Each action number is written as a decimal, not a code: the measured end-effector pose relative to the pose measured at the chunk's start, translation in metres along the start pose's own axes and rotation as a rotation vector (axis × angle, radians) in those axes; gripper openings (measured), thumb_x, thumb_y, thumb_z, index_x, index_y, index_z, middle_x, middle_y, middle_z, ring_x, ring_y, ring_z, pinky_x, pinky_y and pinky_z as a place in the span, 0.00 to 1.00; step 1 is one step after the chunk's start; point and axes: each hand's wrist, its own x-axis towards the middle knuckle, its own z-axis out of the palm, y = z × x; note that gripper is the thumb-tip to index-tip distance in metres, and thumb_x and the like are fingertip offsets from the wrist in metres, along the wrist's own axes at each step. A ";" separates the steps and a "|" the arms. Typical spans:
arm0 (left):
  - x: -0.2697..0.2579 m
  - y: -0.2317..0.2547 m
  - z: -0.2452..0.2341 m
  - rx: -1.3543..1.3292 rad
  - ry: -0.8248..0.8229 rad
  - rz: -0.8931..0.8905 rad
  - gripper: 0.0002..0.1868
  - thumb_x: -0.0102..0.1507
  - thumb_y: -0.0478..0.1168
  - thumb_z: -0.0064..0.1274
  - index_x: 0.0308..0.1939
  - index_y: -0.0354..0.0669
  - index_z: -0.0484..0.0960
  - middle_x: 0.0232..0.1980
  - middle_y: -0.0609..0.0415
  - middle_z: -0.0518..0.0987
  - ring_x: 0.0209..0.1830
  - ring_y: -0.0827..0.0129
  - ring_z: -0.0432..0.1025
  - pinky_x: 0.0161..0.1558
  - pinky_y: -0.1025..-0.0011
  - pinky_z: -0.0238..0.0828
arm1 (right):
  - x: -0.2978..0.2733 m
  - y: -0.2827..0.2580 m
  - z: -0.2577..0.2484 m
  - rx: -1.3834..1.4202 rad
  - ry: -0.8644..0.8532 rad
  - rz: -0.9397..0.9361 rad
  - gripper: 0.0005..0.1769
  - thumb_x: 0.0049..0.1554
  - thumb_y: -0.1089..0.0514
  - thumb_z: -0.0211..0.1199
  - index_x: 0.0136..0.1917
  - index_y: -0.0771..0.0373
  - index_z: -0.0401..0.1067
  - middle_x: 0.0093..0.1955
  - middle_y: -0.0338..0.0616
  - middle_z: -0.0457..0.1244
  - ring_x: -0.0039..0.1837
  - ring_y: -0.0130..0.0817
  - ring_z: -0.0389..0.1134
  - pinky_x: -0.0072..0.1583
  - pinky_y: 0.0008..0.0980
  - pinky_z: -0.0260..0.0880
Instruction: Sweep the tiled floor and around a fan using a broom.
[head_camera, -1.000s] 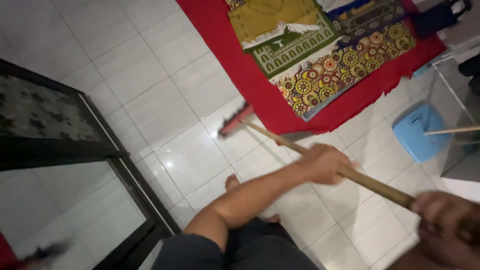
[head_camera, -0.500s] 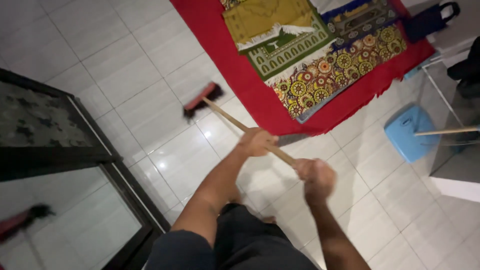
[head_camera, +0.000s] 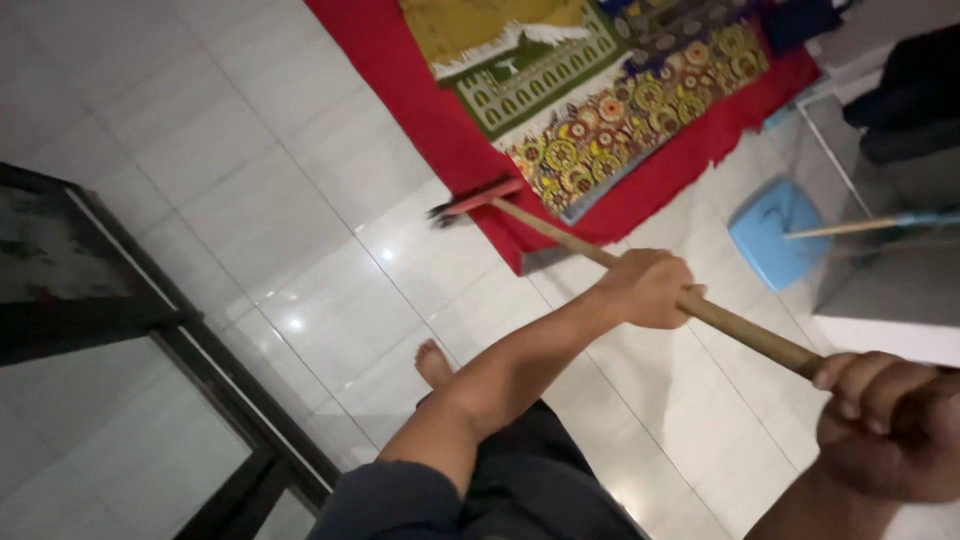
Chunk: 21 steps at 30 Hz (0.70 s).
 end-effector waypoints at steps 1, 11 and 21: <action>0.008 0.013 0.009 -0.049 -0.046 0.011 0.20 0.64 0.53 0.50 0.25 0.47 0.86 0.31 0.46 0.84 0.35 0.47 0.79 0.41 0.51 0.74 | -0.011 -0.019 -0.004 -0.075 0.036 0.029 0.13 0.67 0.58 0.53 0.41 0.59 0.56 0.33 0.35 0.51 0.38 0.32 0.53 0.52 0.38 0.65; 0.049 0.096 0.133 -0.384 0.481 0.388 0.25 0.64 0.53 0.59 0.20 0.47 0.68 0.20 0.51 0.72 0.23 0.54 0.70 0.37 0.58 0.66 | -0.036 -0.042 0.016 -0.787 0.538 -0.142 0.11 0.69 0.65 0.51 0.50 0.63 0.49 0.38 0.38 0.50 0.38 0.28 0.58 0.50 0.28 0.69; 0.207 0.085 0.166 -0.636 0.419 0.371 0.18 0.60 0.38 0.62 0.24 0.41 0.67 0.23 0.54 0.69 0.24 0.70 0.65 0.29 0.70 0.63 | 0.115 0.082 -0.125 -0.429 0.109 -0.305 0.23 0.71 0.46 0.58 0.56 0.73 0.69 0.52 0.49 0.69 0.53 0.36 0.70 0.59 0.33 0.70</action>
